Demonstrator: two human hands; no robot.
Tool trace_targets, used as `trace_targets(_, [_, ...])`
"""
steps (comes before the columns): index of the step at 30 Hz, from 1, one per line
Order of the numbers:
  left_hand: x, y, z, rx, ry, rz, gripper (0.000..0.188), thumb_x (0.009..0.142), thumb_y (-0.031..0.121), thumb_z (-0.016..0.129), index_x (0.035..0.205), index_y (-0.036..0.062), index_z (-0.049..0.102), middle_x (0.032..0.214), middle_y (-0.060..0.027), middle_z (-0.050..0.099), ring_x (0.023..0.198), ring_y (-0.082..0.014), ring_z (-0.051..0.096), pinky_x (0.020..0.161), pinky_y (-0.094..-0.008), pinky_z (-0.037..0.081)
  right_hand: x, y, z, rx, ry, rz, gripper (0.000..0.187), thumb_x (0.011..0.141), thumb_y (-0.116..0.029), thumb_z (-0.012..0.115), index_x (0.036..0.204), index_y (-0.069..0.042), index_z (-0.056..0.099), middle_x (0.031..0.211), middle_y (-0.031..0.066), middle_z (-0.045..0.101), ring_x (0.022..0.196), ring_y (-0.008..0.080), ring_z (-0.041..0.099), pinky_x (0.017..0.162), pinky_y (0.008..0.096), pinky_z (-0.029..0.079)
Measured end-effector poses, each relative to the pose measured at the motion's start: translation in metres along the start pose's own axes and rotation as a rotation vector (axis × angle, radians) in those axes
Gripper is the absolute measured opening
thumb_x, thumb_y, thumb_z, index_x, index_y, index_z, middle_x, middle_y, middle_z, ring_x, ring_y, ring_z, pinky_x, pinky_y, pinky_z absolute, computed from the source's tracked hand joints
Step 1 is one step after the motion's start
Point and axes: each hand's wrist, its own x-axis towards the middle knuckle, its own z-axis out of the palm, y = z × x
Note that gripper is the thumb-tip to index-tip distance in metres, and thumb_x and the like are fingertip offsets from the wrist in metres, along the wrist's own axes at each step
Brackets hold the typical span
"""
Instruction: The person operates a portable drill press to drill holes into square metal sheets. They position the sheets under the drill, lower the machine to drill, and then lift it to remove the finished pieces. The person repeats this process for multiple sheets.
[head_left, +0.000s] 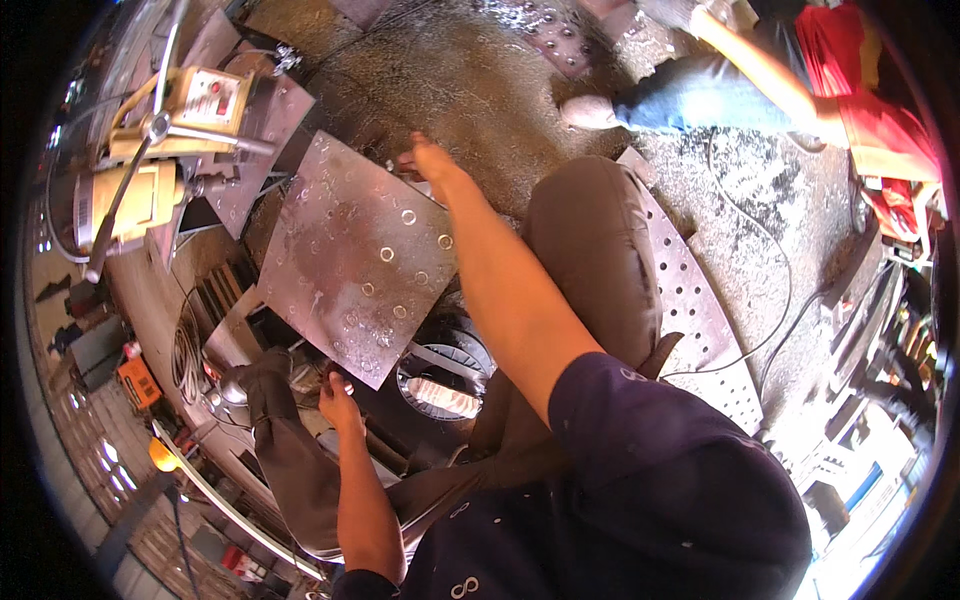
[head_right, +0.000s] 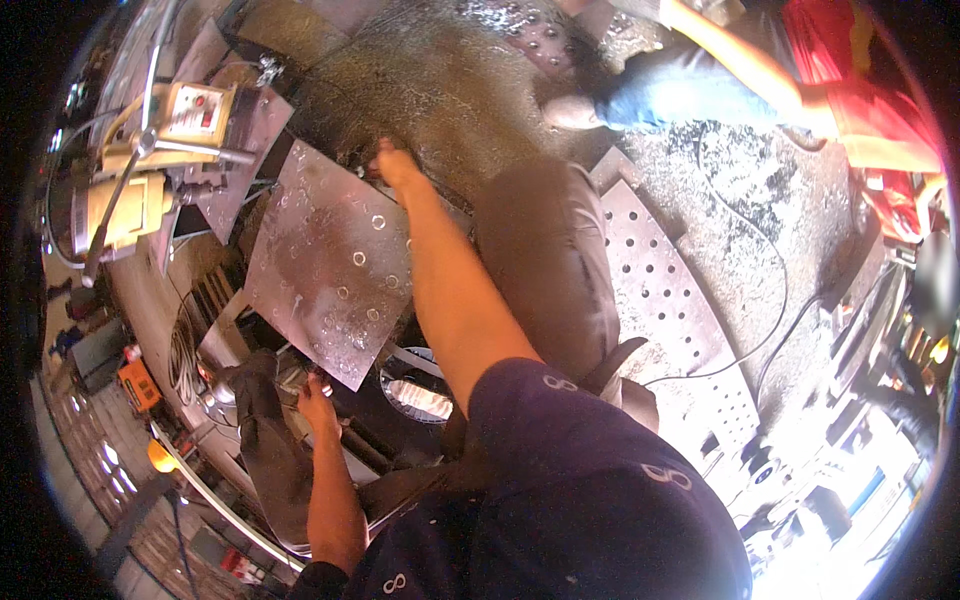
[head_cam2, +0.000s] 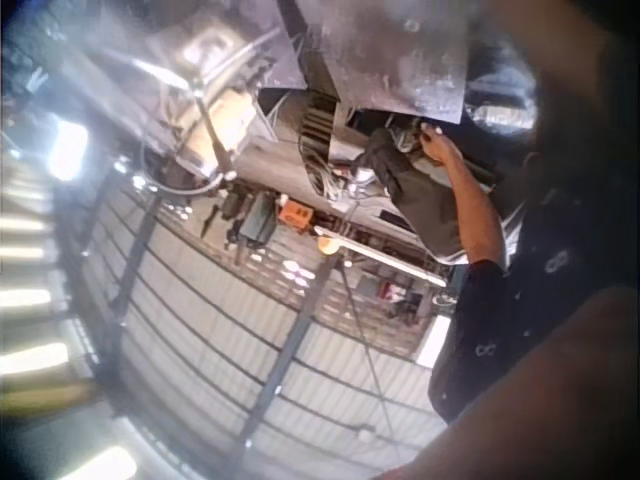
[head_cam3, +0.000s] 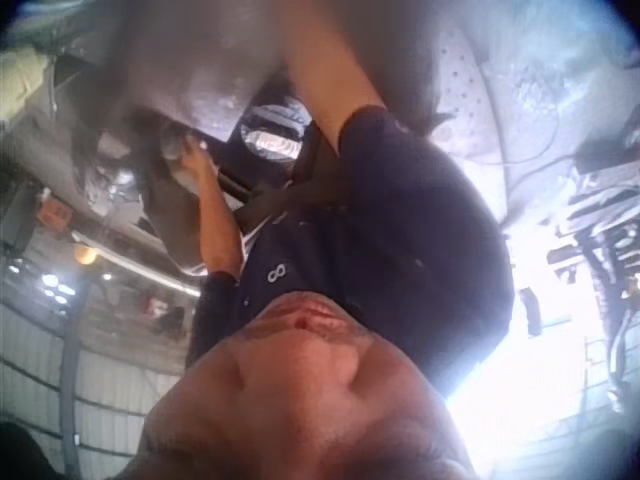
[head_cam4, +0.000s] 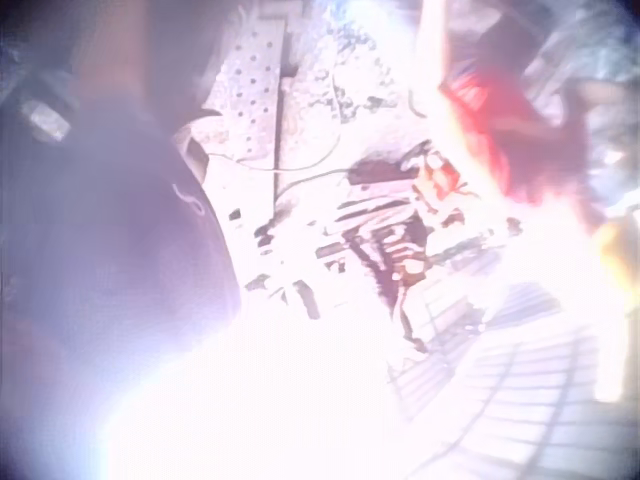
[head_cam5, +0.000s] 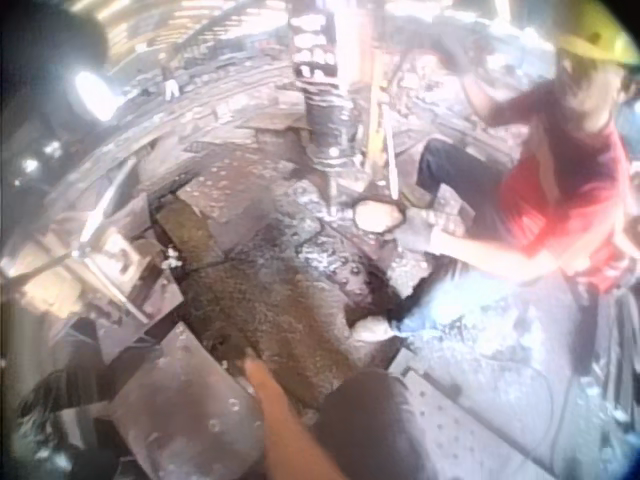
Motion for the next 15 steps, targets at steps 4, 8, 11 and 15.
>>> trace_targets(4, [-0.017,-0.013,-0.010,-0.016,-0.033,-0.071,0.047,0.105,0.037,0.066,0.123,-0.0062,0.065,0.100,-0.0146,0.074,0.090,-0.0218,0.068,0.083,-0.0368,0.053,-0.013,-0.006,0.028,-0.060,-0.137,0.004,0.072,0.112,-0.052,0.031,0.117,0.006,0.073,0.130,0.0252,0.070,0.128,0.0382,0.061,0.110,0.0463,0.044])
trace_targets(8, [-0.022,0.001,-0.004,0.027,-0.044,-0.064,0.047,0.105,0.036,0.066,0.122,-0.0070,0.064,0.098,-0.0146,0.073,0.090,-0.0221,0.069,0.084,-0.0366,0.053,0.009,0.001,0.033,-0.208,0.058,0.013,0.075,0.113,-0.050,0.025,0.122,0.009,0.070,0.136,0.0305,0.065,0.136,0.0439,0.056,0.116,0.0477,0.040])
trace_targets(11, [-0.033,-0.002,-0.010,0.009,-0.025,-0.068,0.047,0.105,0.036,0.066,0.121,-0.0086,0.064,0.100,-0.0155,0.074,0.092,-0.0225,0.069,0.085,-0.0369,0.053,0.017,0.018,0.044,-0.301,0.016,-0.010,0.076,0.112,-0.050,0.022,0.124,0.009,0.070,0.139,0.0326,0.063,0.139,0.0448,0.053,0.119,0.0482,0.037])
trace_targets(15, [-0.013,0.036,0.012,0.044,-0.065,0.075,0.049,0.105,0.035,0.067,0.120,-0.0114,0.063,0.103,-0.0175,0.075,0.096,-0.0227,0.070,0.090,-0.0377,0.054,0.077,0.012,0.016,-0.380,0.376,-0.088,0.071,0.112,-0.049,0.025,0.125,0.005,0.070,0.136,0.0307,0.064,0.137,0.0431,0.055,0.116,0.0499,0.040])
